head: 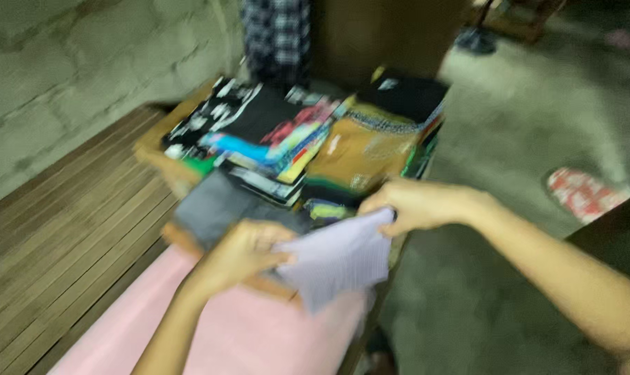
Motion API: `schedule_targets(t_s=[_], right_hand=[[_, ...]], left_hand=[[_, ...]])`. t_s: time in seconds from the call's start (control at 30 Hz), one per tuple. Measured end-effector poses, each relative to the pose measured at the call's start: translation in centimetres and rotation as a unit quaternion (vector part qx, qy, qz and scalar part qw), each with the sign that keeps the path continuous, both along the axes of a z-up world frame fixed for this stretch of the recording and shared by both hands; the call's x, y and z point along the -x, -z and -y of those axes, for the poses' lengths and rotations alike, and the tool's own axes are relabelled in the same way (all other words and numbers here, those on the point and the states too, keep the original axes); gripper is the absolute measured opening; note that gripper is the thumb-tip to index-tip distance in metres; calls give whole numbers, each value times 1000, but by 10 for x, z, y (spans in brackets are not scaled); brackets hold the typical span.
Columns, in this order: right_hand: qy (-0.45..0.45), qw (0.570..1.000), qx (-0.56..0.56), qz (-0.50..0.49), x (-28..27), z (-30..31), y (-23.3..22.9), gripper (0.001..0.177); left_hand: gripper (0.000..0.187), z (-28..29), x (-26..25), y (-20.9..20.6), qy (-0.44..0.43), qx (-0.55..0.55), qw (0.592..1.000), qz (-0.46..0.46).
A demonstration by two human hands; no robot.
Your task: The person takes individual items of clothing from a laundry basket, spreads them out on a padded surface, folds them into rectangular shapes, and places them onto a stack of folded laundry.
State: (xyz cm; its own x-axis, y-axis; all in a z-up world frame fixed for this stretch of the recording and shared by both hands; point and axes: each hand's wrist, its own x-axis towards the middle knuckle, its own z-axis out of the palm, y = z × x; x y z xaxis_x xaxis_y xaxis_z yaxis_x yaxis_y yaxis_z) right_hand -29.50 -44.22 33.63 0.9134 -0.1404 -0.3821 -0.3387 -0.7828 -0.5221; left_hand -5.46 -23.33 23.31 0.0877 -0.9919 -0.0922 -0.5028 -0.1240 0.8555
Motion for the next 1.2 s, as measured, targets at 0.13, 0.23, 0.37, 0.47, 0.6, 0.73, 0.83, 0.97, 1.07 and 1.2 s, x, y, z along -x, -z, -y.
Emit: schedule_targets(t_s=[0.13,0.23,0.37,0.47,0.6,0.73,0.83,0.97,1.07,1.2], right_hand=[[-98,995,12,29,30,91,-50,31],[-109,992,5,58,33,172,-75,32],[-75,981,106,142,-1,285,-92,39],[-76,945,182,262,-27,359,-93,39],[-147,856,273,414,-33,432,-58,41],[-72,896,176,402,2,457,25,41],[-42,918,128,374,31,449,80,41],[-13,901,116,418,43,457,89,32],[-25,891,120,438,41,457,81,31],[-43,909,95,403,30,456,68,41]], left_hand=[[30,85,37,-32,14,11,976,-215],[33,156,53,-66,-20,16,982,-188],[29,261,35,-116,-95,182,973,102],[22,321,25,-135,-148,278,934,166],[21,381,38,-106,-209,362,877,239],[19,407,80,-29,-163,335,890,262],[14,414,112,6,-107,263,924,255],[10,415,128,2,-86,278,910,296],[9,416,131,-12,-83,257,912,309],[13,421,123,-23,-129,255,916,283]])
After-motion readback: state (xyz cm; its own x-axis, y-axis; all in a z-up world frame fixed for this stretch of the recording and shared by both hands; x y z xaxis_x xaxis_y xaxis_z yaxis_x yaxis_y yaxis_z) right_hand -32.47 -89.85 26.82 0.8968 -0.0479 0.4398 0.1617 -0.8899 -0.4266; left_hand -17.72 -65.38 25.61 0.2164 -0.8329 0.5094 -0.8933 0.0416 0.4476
